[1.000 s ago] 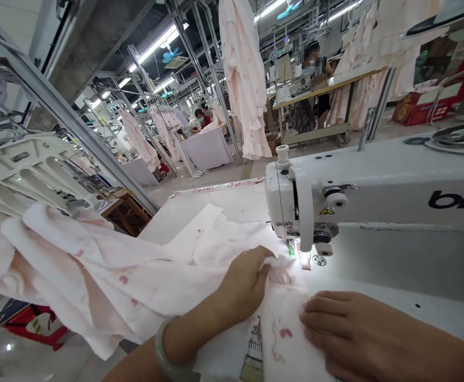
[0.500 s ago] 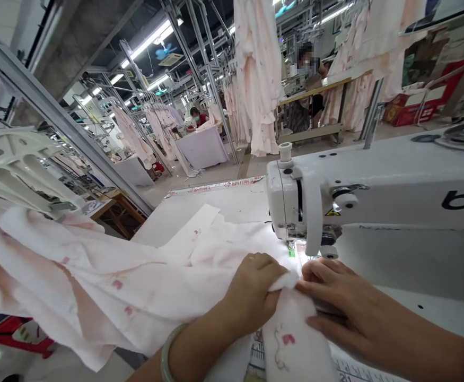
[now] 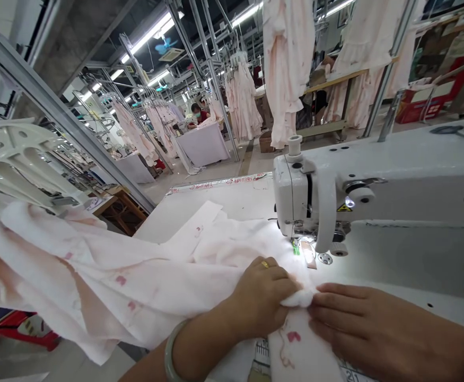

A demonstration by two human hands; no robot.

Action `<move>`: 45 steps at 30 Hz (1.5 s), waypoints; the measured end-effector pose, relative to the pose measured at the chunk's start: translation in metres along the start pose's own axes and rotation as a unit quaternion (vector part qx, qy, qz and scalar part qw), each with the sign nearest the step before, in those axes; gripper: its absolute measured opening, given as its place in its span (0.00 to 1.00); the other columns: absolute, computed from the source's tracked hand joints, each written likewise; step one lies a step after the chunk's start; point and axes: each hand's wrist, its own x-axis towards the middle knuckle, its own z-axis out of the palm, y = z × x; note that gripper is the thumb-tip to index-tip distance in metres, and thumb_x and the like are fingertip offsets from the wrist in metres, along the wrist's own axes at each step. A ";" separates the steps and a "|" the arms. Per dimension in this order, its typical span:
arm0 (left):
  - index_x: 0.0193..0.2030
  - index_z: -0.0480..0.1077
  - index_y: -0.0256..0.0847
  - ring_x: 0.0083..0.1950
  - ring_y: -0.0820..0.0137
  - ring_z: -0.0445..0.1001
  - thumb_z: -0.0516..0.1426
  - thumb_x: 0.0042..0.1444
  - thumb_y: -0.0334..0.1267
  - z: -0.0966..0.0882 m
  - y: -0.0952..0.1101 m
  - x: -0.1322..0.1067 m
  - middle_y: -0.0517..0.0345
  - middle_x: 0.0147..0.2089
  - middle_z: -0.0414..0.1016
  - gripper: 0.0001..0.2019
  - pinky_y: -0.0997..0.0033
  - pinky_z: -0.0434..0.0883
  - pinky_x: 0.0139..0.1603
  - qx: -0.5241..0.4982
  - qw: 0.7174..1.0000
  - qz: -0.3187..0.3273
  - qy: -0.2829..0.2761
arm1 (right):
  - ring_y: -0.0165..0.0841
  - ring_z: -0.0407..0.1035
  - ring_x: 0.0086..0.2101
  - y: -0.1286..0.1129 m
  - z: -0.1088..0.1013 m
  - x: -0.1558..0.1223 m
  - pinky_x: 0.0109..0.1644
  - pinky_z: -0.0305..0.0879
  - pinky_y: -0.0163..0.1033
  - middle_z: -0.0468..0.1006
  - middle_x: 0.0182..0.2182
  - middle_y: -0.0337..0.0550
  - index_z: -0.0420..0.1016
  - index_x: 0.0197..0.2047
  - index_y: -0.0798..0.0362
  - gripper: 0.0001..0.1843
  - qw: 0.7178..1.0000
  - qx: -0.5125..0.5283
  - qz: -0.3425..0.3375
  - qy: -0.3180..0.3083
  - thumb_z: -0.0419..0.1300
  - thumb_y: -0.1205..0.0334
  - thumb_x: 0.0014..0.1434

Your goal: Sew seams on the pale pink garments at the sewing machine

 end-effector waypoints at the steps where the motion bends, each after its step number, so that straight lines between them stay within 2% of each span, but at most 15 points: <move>1: 0.48 0.79 0.39 0.48 0.60 0.75 0.59 0.58 0.31 0.001 0.000 0.000 0.53 0.48 0.84 0.12 0.58 0.66 0.54 0.018 1.000 0.017 -0.007 | 0.37 0.78 0.41 -0.002 0.003 -0.001 0.54 0.72 0.42 0.85 0.40 0.47 0.82 0.52 0.53 0.21 1.000 -0.006 -0.006 -0.001 0.47 0.71 0.75; 5: 0.49 0.78 0.38 0.53 0.59 0.74 0.59 0.59 0.32 0.001 0.000 0.002 0.52 0.50 0.83 0.13 0.55 0.65 0.57 0.039 0.998 0.040 -0.036 | 0.38 0.77 0.38 -0.007 0.010 -0.004 0.49 0.74 0.44 0.85 0.39 0.47 0.82 0.51 0.54 0.23 1.000 -0.021 -0.013 -0.011 0.45 0.73 0.74; 9: 0.45 0.80 0.41 0.51 0.63 0.76 0.56 0.63 0.32 -0.001 0.000 0.004 0.53 0.48 0.83 0.10 0.58 0.66 0.60 -0.059 0.998 -0.001 -0.020 | 0.37 0.78 0.39 -0.008 0.006 -0.003 0.49 0.75 0.43 0.85 0.39 0.48 0.82 0.49 0.55 0.25 1.000 -0.020 -0.009 0.001 0.43 0.73 0.75; 12: 0.45 0.80 0.42 0.51 0.62 0.76 0.57 0.63 0.33 0.001 -0.002 0.002 0.53 0.48 0.83 0.11 0.58 0.66 0.60 -0.077 0.997 -0.009 -0.017 | 0.37 0.78 0.40 -0.008 0.004 -0.004 0.49 0.75 0.42 0.85 0.38 0.49 0.82 0.48 0.55 0.26 1.000 -0.024 -0.003 -0.005 0.41 0.73 0.76; 17: 0.53 0.79 0.41 0.53 0.61 0.74 0.58 0.60 0.33 0.006 -0.011 0.006 0.55 0.49 0.83 0.15 0.58 0.65 0.60 -0.015 0.998 0.047 -0.040 | 0.36 0.80 0.41 -0.005 0.008 -0.010 0.48 0.76 0.41 0.86 0.40 0.48 0.81 0.49 0.54 0.25 0.999 -0.031 0.000 -0.019 0.41 0.72 0.76; 22: 0.55 0.77 0.41 0.56 0.60 0.74 0.59 0.62 0.33 0.003 -0.031 0.029 0.54 0.52 0.82 0.16 0.57 0.64 0.63 0.078 0.990 0.066 -0.100 | 0.34 0.82 0.48 0.007 0.014 -0.015 0.52 0.79 0.39 0.86 0.49 0.47 0.79 0.56 0.57 0.25 0.995 -0.094 0.028 -0.010 0.41 0.75 0.76; 26: 0.58 0.76 0.39 0.59 0.59 0.73 0.58 0.64 0.35 -0.005 -0.045 0.042 0.51 0.56 0.82 0.17 0.58 0.64 0.64 0.127 0.980 0.119 -0.102 | 0.34 0.81 0.51 0.011 0.014 -0.016 0.53 0.80 0.40 0.85 0.54 0.48 0.77 0.61 0.57 0.25 0.993 -0.099 0.060 -0.014 0.45 0.79 0.72; 29: 0.59 0.75 0.34 0.58 0.58 0.74 0.57 0.68 0.37 -0.013 -0.044 0.045 0.48 0.56 0.81 0.16 0.57 0.67 0.61 0.153 0.969 0.158 -0.117 | 0.34 0.81 0.51 0.009 0.009 -0.012 0.53 0.80 0.40 0.85 0.54 0.48 0.78 0.61 0.56 0.25 0.995 -0.095 0.041 -0.008 0.44 0.77 0.74; 32: 0.60 0.73 0.29 0.57 0.56 0.74 0.60 0.69 0.38 -0.020 -0.032 0.044 0.44 0.54 0.81 0.18 0.57 0.70 0.58 0.178 0.959 0.161 -0.150 | 0.34 0.82 0.48 0.002 0.002 -0.005 0.49 0.80 0.40 0.86 0.50 0.46 0.80 0.57 0.56 0.26 0.997 -0.077 0.026 0.005 0.41 0.74 0.77; 35: 0.56 0.75 0.29 0.56 0.55 0.75 0.63 0.64 0.34 -0.023 -0.017 0.041 0.43 0.53 0.80 0.15 0.58 0.72 0.58 0.157 0.966 0.110 -0.172 | 0.35 0.83 0.44 -0.004 -0.003 0.003 0.45 0.80 0.40 0.87 0.47 0.47 0.82 0.52 0.56 0.28 0.998 -0.059 0.033 0.013 0.39 0.74 0.77; 38: 0.44 0.78 0.36 0.52 0.59 0.77 0.60 0.62 0.28 -0.022 -0.010 0.040 0.49 0.48 0.81 0.06 0.60 0.72 0.60 0.039 0.991 0.003 -0.125 | 0.35 0.83 0.46 -0.007 -0.005 0.005 0.45 0.80 0.40 0.87 0.47 0.46 0.82 0.51 0.56 0.29 0.997 -0.061 0.037 0.010 0.39 0.76 0.75; 39: 0.40 0.78 0.37 0.50 0.61 0.77 0.58 0.64 0.28 -0.021 -0.010 0.040 0.51 0.45 0.81 0.06 0.61 0.72 0.59 -0.018 0.994 -0.043 -0.099 | 0.35 0.82 0.47 -0.007 -0.006 0.005 0.46 0.80 0.39 0.87 0.48 0.46 0.82 0.52 0.56 0.29 0.997 -0.065 0.037 0.007 0.39 0.77 0.74; 42: 0.35 0.76 0.37 0.43 0.63 0.77 0.55 0.71 0.37 -0.021 -0.012 0.042 0.54 0.38 0.79 0.14 0.65 0.74 0.50 -0.185 0.966 -0.176 -0.032 | 0.34 0.81 0.51 -0.008 -0.006 0.001 0.50 0.80 0.39 0.86 0.51 0.46 0.82 0.54 0.56 0.28 0.997 -0.062 0.036 -0.003 0.41 0.79 0.71; 44: 0.33 0.75 0.37 0.41 0.64 0.77 0.54 0.72 0.43 -0.021 -0.012 0.044 0.55 0.36 0.78 0.17 0.65 0.74 0.47 -0.225 0.952 -0.208 -0.017 | 0.35 0.81 0.52 -0.007 -0.004 -0.002 0.51 0.79 0.39 0.86 0.52 0.48 0.81 0.55 0.57 0.28 0.998 -0.047 0.037 -0.009 0.43 0.80 0.68; 45: 0.31 0.74 0.38 0.41 0.64 0.77 0.55 0.72 0.43 -0.021 -0.010 0.044 0.56 0.36 0.78 0.18 0.65 0.73 0.48 -0.215 0.956 -0.199 -0.020 | 0.36 0.81 0.52 -0.007 -0.003 -0.003 0.52 0.79 0.40 0.86 0.52 0.49 0.81 0.55 0.57 0.28 0.998 -0.037 0.041 -0.013 0.44 0.80 0.67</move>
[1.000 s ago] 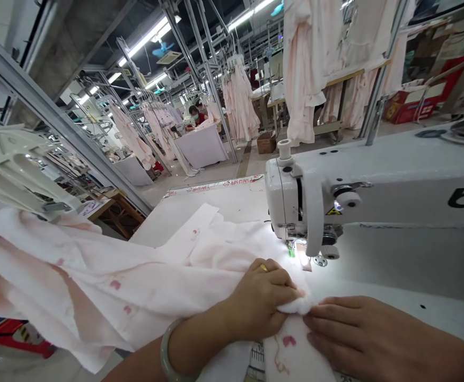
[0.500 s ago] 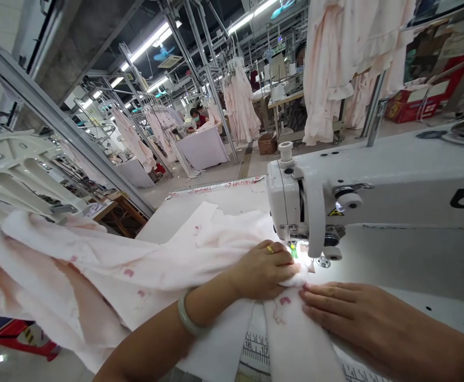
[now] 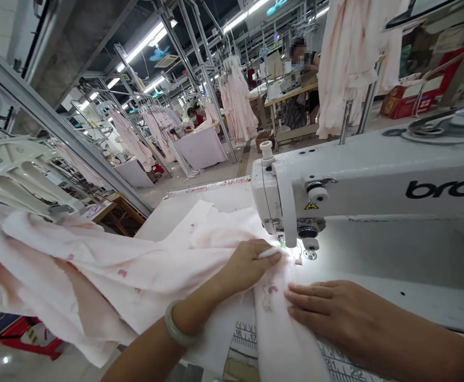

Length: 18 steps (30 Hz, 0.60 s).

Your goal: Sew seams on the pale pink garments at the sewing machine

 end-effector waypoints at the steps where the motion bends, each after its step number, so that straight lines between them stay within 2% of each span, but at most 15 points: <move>1: 0.29 0.73 0.38 0.43 0.64 0.77 0.55 0.72 0.42 0.002 0.001 -0.001 0.56 0.37 0.79 0.18 0.64 0.73 0.51 0.031 0.999 0.022 -0.007 | 0.37 0.81 0.52 0.001 0.002 -0.001 0.53 0.79 0.41 0.85 0.52 0.50 0.81 0.56 0.57 0.27 1.000 0.011 0.005 -0.004 0.45 0.80 0.67; 3: 0.32 0.74 0.39 0.48 0.63 0.78 0.57 0.70 0.38 0.007 0.004 -0.006 0.54 0.43 0.81 0.14 0.61 0.71 0.57 0.120 0.989 0.082 -0.017 | 0.38 0.81 0.52 0.002 0.006 -0.001 0.53 0.79 0.41 0.86 0.51 0.52 0.81 0.56 0.57 0.25 0.999 0.035 0.016 -0.009 0.47 0.79 0.67; 5: 0.40 0.77 0.39 0.54 0.60 0.77 0.58 0.68 0.34 0.014 0.006 -0.013 0.51 0.51 0.81 0.06 0.58 0.70 0.61 0.211 0.968 0.131 -0.018 | 0.38 0.81 0.51 0.002 0.008 -0.001 0.53 0.78 0.41 0.86 0.48 0.51 0.80 0.56 0.57 0.24 0.998 0.060 0.026 -0.010 0.49 0.79 0.67; 7: 0.47 0.77 0.38 0.58 0.58 0.76 0.58 0.67 0.32 0.022 0.005 -0.020 0.49 0.55 0.80 0.06 0.57 0.70 0.61 0.285 0.945 0.158 -0.008 | 0.38 0.81 0.49 0.002 0.009 0.000 0.53 0.78 0.40 0.86 0.45 0.49 0.81 0.56 0.57 0.24 0.996 0.077 0.032 -0.002 0.49 0.79 0.67; 12: 0.57 0.73 0.36 0.57 0.60 0.76 0.57 0.67 0.28 0.033 -0.006 -0.029 0.48 0.56 0.79 0.13 0.58 0.72 0.59 0.367 0.909 0.196 0.025 | 0.37 0.80 0.50 -0.002 0.000 0.004 0.57 0.75 0.39 0.86 0.48 0.48 0.81 0.56 0.56 0.23 0.992 0.114 0.049 0.008 0.50 0.78 0.68; 16: 0.57 0.73 0.33 0.55 0.60 0.76 0.55 0.71 0.30 0.035 -0.012 -0.029 0.47 0.54 0.80 0.12 0.59 0.72 0.58 0.414 0.878 0.236 0.036 | 0.37 0.82 0.46 0.004 -0.008 0.005 0.51 0.78 0.38 0.87 0.44 0.47 0.82 0.54 0.52 0.19 0.984 0.163 0.073 -0.022 0.49 0.69 0.75; 18: 0.57 0.72 0.31 0.55 0.59 0.76 0.56 0.71 0.30 0.036 -0.012 -0.029 0.46 0.53 0.79 0.11 0.58 0.72 0.57 0.444 0.861 0.247 0.029 | 0.35 0.82 0.44 0.014 -0.007 0.002 0.48 0.78 0.37 0.87 0.44 0.45 0.82 0.52 0.50 0.18 0.984 0.155 0.092 -0.012 0.50 0.66 0.77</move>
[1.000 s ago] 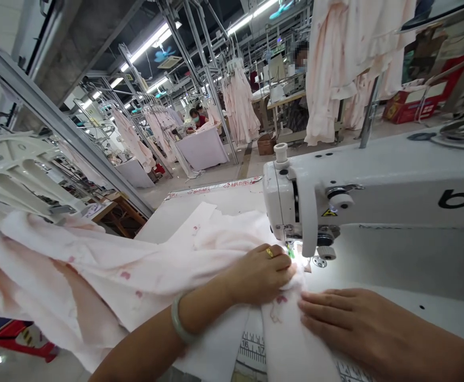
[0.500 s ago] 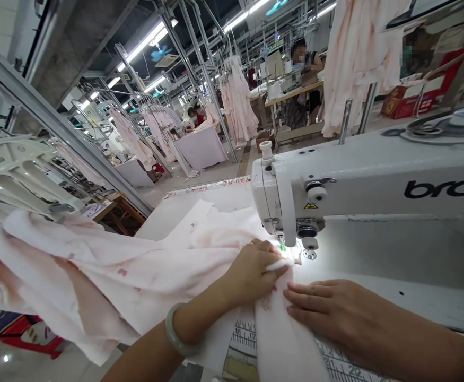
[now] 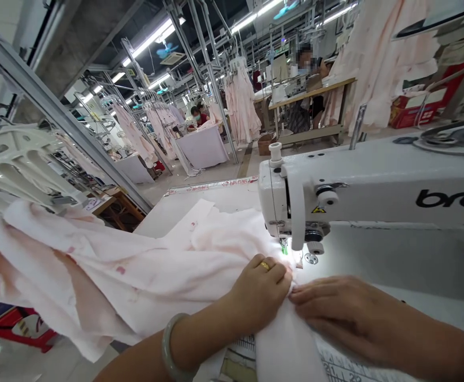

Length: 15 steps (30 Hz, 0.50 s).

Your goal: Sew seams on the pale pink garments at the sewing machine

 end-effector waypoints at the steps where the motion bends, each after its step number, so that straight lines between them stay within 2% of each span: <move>1: 0.56 0.73 0.31 0.54 0.59 0.76 0.56 0.70 0.30 0.000 0.000 0.000 0.46 0.52 0.79 0.10 0.59 0.72 0.57 0.009 1.000 0.006 -0.006 | 0.35 0.82 0.44 0.006 0.000 -0.001 0.48 0.79 0.37 0.87 0.45 0.45 0.82 0.53 0.49 0.17 1.000 -0.018 0.010 0.020 0.51 0.65 0.77; 3: 0.52 0.74 0.33 0.52 0.60 0.75 0.57 0.70 0.29 0.000 0.001 0.001 0.47 0.50 0.78 0.08 0.59 0.72 0.56 0.015 1.000 0.010 -0.014 | 0.36 0.81 0.46 0.019 0.002 -0.003 0.50 0.79 0.41 0.86 0.49 0.44 0.80 0.60 0.47 0.17 0.996 -0.074 0.021 0.055 0.52 0.64 0.76; 5: 0.53 0.73 0.33 0.51 0.60 0.75 0.57 0.70 0.29 0.001 0.002 0.000 0.48 0.48 0.77 0.08 0.60 0.72 0.55 0.013 1.000 0.005 -0.016 | 0.39 0.81 0.48 0.028 0.005 -0.004 0.54 0.77 0.48 0.85 0.50 0.43 0.75 0.66 0.44 0.20 0.989 -0.137 0.019 0.061 0.53 0.62 0.76; 9: 0.59 0.71 0.28 0.51 0.59 0.75 0.57 0.69 0.30 0.002 0.002 -0.002 0.45 0.51 0.77 0.14 0.59 0.72 0.56 0.007 1.000 -0.003 -0.013 | 0.39 0.81 0.47 0.033 0.008 -0.004 0.59 0.72 0.53 0.86 0.48 0.39 0.73 0.67 0.42 0.20 0.977 -0.208 -0.002 0.057 0.51 0.59 0.78; 12: 0.59 0.71 0.27 0.53 0.58 0.76 0.57 0.69 0.29 0.003 -0.002 0.002 0.45 0.51 0.77 0.14 0.60 0.72 0.59 0.005 1.000 0.003 -0.014 | 0.40 0.82 0.46 0.032 0.009 -0.005 0.59 0.71 0.55 0.86 0.48 0.41 0.70 0.69 0.44 0.21 0.973 -0.224 0.006 0.047 0.49 0.59 0.79; 15: 0.56 0.72 0.28 0.52 0.59 0.76 0.56 0.69 0.28 0.003 -0.011 0.011 0.46 0.49 0.78 0.11 0.61 0.72 0.60 0.000 0.999 0.000 -0.032 | 0.46 0.82 0.46 0.036 0.010 -0.009 0.58 0.72 0.62 0.85 0.47 0.46 0.65 0.73 0.46 0.23 0.968 -0.245 0.036 0.025 0.50 0.55 0.79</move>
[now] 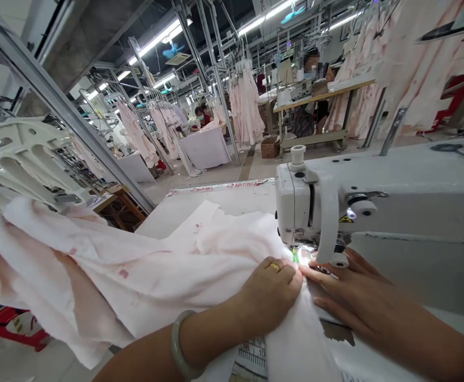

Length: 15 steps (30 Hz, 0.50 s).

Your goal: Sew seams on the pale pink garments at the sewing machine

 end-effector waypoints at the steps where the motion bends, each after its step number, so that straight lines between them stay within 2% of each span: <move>1: 0.54 0.72 0.29 0.51 0.60 0.76 0.56 0.68 0.27 0.000 -0.003 0.003 0.47 0.47 0.78 0.10 0.61 0.73 0.59 -0.006 1.000 -0.005 -0.010 | 0.48 0.82 0.47 0.002 0.001 -0.001 0.58 0.72 0.65 0.85 0.47 0.47 0.63 0.74 0.46 0.25 1.000 -0.004 0.008 -0.004 0.51 0.53 0.78; 5: 0.49 0.73 0.34 0.49 0.59 0.77 0.55 0.68 0.27 0.001 -0.013 0.011 0.49 0.42 0.77 0.07 0.61 0.74 0.56 -0.023 0.999 -0.017 -0.033 | 0.51 0.82 0.45 0.007 0.007 -0.006 0.58 0.72 0.71 0.85 0.46 0.47 0.58 0.77 0.43 0.29 0.999 0.022 0.026 -0.007 0.53 0.49 0.77; 9: 0.50 0.72 0.35 0.53 0.59 0.78 0.55 0.68 0.27 -0.001 -0.017 0.013 0.48 0.47 0.79 0.08 0.61 0.74 0.59 -0.044 0.998 -0.025 -0.039 | 0.49 0.80 0.48 0.011 0.012 -0.011 0.66 0.65 0.72 0.85 0.47 0.47 0.64 0.74 0.44 0.26 0.998 0.033 0.042 -0.022 0.55 0.50 0.77; 12: 0.54 0.73 0.35 0.58 0.59 0.78 0.55 0.69 0.28 -0.008 -0.021 0.013 0.47 0.53 0.80 0.09 0.58 0.73 0.63 -0.084 0.993 -0.035 -0.069 | 0.47 0.80 0.49 0.018 0.011 -0.009 0.69 0.62 0.66 0.84 0.48 0.50 0.70 0.69 0.47 0.21 0.998 0.034 0.047 -0.037 0.53 0.55 0.78; 15: 0.63 0.70 0.37 0.69 0.56 0.72 0.54 0.72 0.31 -0.020 -0.018 0.006 0.46 0.65 0.76 0.15 0.47 0.66 0.73 -0.114 0.988 -0.049 -0.096 | 0.47 0.79 0.49 0.019 -0.001 -0.005 0.65 0.67 0.60 0.85 0.48 0.50 0.77 0.62 0.48 0.18 0.996 0.032 0.063 -0.050 0.52 0.55 0.77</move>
